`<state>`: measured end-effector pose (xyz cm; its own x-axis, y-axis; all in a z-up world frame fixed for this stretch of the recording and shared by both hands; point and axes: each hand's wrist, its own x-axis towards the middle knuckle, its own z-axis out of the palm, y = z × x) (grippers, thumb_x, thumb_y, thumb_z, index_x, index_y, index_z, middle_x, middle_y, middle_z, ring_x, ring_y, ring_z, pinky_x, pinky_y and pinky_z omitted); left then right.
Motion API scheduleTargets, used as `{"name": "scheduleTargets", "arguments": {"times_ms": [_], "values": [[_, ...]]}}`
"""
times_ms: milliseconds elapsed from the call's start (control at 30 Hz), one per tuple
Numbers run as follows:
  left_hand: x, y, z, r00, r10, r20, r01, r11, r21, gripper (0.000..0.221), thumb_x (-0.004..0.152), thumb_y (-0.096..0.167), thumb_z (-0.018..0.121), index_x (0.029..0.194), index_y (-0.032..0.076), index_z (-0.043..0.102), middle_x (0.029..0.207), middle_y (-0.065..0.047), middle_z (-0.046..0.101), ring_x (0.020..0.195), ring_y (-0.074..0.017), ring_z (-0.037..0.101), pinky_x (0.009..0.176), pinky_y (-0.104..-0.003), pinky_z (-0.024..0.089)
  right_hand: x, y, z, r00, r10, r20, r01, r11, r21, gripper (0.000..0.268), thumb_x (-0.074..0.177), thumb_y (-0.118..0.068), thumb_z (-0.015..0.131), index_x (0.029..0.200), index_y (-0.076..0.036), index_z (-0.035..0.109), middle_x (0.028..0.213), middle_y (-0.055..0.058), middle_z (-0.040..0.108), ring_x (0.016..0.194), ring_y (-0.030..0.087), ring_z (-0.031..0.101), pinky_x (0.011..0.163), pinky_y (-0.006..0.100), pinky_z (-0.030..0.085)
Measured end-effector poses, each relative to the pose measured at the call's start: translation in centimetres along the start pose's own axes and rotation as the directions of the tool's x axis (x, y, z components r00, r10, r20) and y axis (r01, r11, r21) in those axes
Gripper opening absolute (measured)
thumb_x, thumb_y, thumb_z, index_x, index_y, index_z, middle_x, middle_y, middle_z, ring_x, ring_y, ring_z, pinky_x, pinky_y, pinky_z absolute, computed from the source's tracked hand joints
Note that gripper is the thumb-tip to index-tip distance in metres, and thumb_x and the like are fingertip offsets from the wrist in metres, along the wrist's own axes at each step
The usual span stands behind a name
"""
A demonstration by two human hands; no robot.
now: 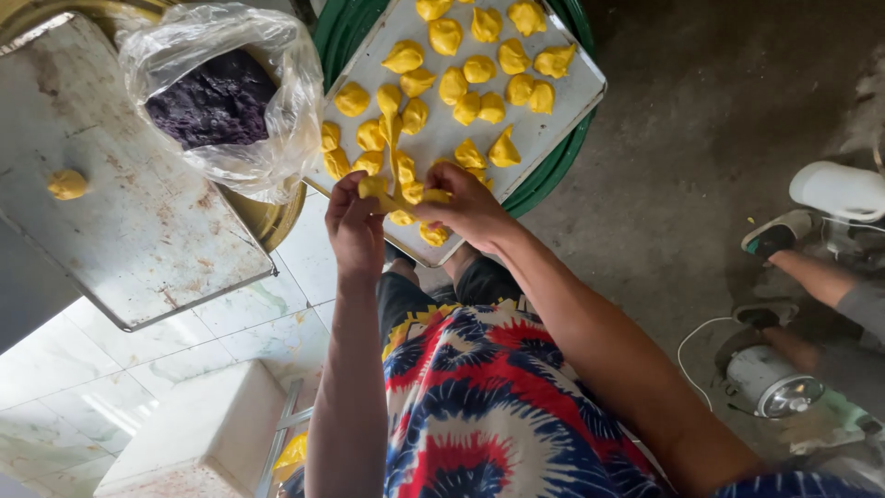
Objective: Filling small portions of yellow dough with purple filling and arranging them on a tray.
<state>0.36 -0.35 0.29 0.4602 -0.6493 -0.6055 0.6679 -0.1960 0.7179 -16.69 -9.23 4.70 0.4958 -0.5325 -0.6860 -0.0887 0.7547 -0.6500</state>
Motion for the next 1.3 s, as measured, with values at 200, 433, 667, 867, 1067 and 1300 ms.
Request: {"name": "scheduleTargets", "arguments": {"times_ms": [200,433,667,867,1067,1300], "values": [[0.6,1.7,0.9,0.992,-0.113,-0.059,0.109,0.992,-0.070,0.039,0.084,-0.005,0.055,0.120,0.004,0.063,0.108,-0.011,0.067,0.091,-0.0248,0.065,0.081,-0.040,0.059,-8.5,0.2,-8.6,0.993,0.005,0.120,-0.025,0.985,0.172,0.023,0.083,0.000,0.067,0.106,0.001,0.063,0.086,0.013,0.055,0.062,0.016,0.058,0.045,0.025,0.050],[2.6,-2.8,2.2,0.810,0.249,0.531,-0.573,0.526,0.628,0.055,0.074,-0.007,0.077,0.128,-0.007,0.063,0.109,-0.033,0.066,0.100,-0.0535,0.066,0.080,-0.053,0.061,-16.3,-3.2,-16.9,0.968,-0.001,-0.252,-0.025,0.995,-0.101,0.029,0.107,-0.018,0.057,0.121,0.005,0.066,0.108,0.024,0.073,0.085,0.031,0.075,0.059,0.036,0.064],[-8.7,3.5,9.2,0.846,0.210,0.490,-0.514,0.562,0.648,0.052,0.092,0.036,0.076,0.139,0.018,0.063,0.134,-0.013,0.064,0.126,-0.0393,0.063,0.098,-0.045,0.054,-13.4,-6.5,-4.1,0.955,-0.291,-0.063,0.272,0.937,-0.218,0.046,0.093,0.003,0.064,0.138,0.008,0.058,0.126,0.028,0.066,0.110,0.034,0.068,0.093,0.049,0.060],[-15.0,8.4,7.5,0.949,0.081,0.305,-0.228,0.843,0.487,0.041,0.101,0.022,0.066,0.140,0.012,0.064,0.112,-0.014,0.077,0.107,-0.0229,0.074,0.091,-0.035,0.059,-12.2,-5.3,4.8,0.603,-0.773,0.198,0.508,0.181,-0.842,0.040,0.089,-0.020,0.077,0.128,-0.018,0.072,0.113,-0.002,0.073,0.125,0.025,0.060,0.111,0.042,0.043],[-14.4,9.8,0.9,0.988,-0.053,0.142,-0.020,0.884,0.467,0.027,0.098,0.016,0.068,0.123,0.009,0.074,0.101,-0.011,0.080,0.088,-0.0159,0.075,0.078,-0.029,0.059,-11.9,-5.5,6.0,0.873,-0.229,0.430,0.422,0.798,-0.430,0.063,0.089,-0.024,0.082,0.146,-0.011,0.058,0.142,0.012,0.052,0.125,0.028,0.058,0.095,0.051,0.057],[-14.2,13.0,-3.1,0.954,0.011,0.298,-0.124,0.924,0.361,0.052,0.092,0.000,0.071,0.140,-0.005,0.054,0.114,-0.026,0.073,0.100,-0.0365,0.074,0.091,-0.044,0.059,-8.7,-3.8,11.3,0.923,-0.247,0.294,0.380,0.699,-0.605,0.026,0.094,-0.012,0.074,0.119,-0.009,0.073,0.118,0.010,0.071,0.111,0.028,0.071,0.086,0.043,0.061]]}}
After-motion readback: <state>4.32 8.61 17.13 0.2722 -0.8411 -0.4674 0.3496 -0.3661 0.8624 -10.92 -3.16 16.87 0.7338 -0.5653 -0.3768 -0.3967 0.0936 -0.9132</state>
